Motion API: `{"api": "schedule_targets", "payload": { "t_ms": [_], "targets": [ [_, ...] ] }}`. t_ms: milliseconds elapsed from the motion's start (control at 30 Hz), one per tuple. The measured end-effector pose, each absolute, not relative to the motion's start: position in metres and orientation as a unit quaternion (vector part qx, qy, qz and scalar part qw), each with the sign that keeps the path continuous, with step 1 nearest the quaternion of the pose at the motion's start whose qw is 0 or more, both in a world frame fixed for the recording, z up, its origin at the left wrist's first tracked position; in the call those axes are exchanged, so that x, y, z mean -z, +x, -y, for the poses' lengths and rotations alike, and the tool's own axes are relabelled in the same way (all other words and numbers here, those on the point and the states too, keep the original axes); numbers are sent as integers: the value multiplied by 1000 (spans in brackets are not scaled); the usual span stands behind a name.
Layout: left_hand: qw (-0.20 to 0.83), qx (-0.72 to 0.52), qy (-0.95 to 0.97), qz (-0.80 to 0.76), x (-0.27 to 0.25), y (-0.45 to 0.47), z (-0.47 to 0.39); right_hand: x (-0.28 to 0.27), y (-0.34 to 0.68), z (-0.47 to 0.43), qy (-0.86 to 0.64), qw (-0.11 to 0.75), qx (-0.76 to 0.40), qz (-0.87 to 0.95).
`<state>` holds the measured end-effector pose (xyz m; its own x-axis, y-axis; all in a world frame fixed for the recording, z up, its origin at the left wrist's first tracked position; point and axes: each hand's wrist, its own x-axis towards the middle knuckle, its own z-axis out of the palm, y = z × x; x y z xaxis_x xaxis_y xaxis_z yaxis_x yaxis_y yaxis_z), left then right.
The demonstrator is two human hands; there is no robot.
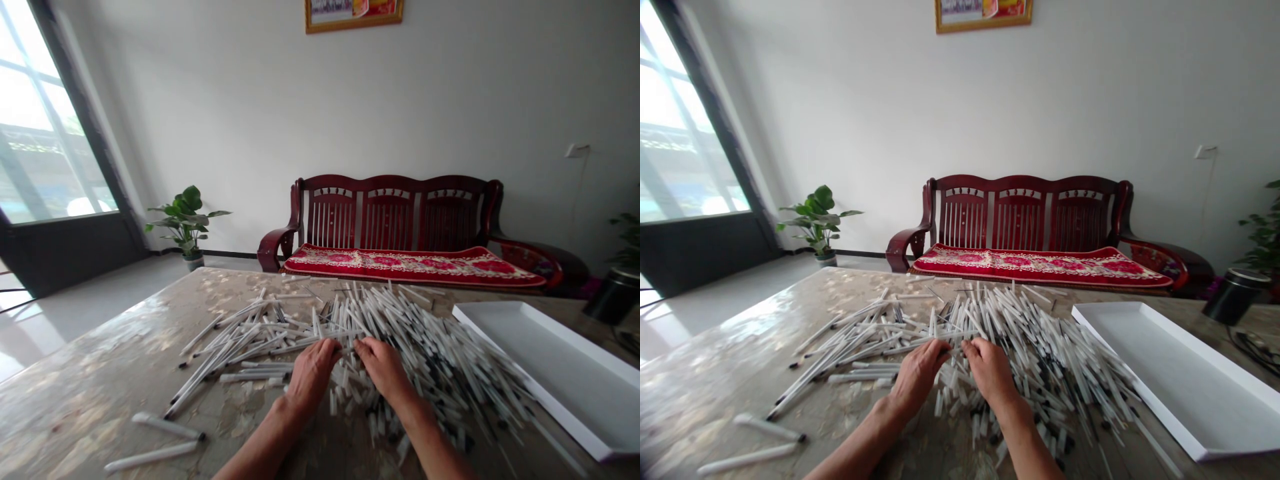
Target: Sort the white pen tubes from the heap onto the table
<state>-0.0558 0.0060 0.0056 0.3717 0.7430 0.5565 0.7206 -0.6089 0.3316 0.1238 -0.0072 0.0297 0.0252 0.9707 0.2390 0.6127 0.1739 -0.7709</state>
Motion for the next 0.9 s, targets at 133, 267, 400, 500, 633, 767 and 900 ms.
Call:
{"api": "schedule_targets", "payload": {
  "t_ms": [133, 267, 400, 500, 633, 767, 900],
  "targets": [
    [26, -341, 828, -444, -5, -56, -7, -30, 125, 6, -554, 420, -284, 660],
    [28, -346, 826, -443, -5, -56, -8, -32, 125, 6, -549, 446, -313, 634],
    [17, -350, 829, -436, -4, -54, -8, -33, 125, 6, -605, 388, -264, 643],
    [13, -347, 830, -436, -4, -54, -7, -32, 125, 5, -572, 412, -295, 646],
    [18, -348, 827, -442, -5, -54, -7, -30, 126, 5, -563, 435, -335, 618],
    [21, -360, 826, -433, -4, -54, -7, -29, 125, 5, -600, 392, -307, 626],
    [43, -367, 823, -431, -5, -52, -7, -29, 127, 4, -576, 411, -320, 630]
  ]
}}
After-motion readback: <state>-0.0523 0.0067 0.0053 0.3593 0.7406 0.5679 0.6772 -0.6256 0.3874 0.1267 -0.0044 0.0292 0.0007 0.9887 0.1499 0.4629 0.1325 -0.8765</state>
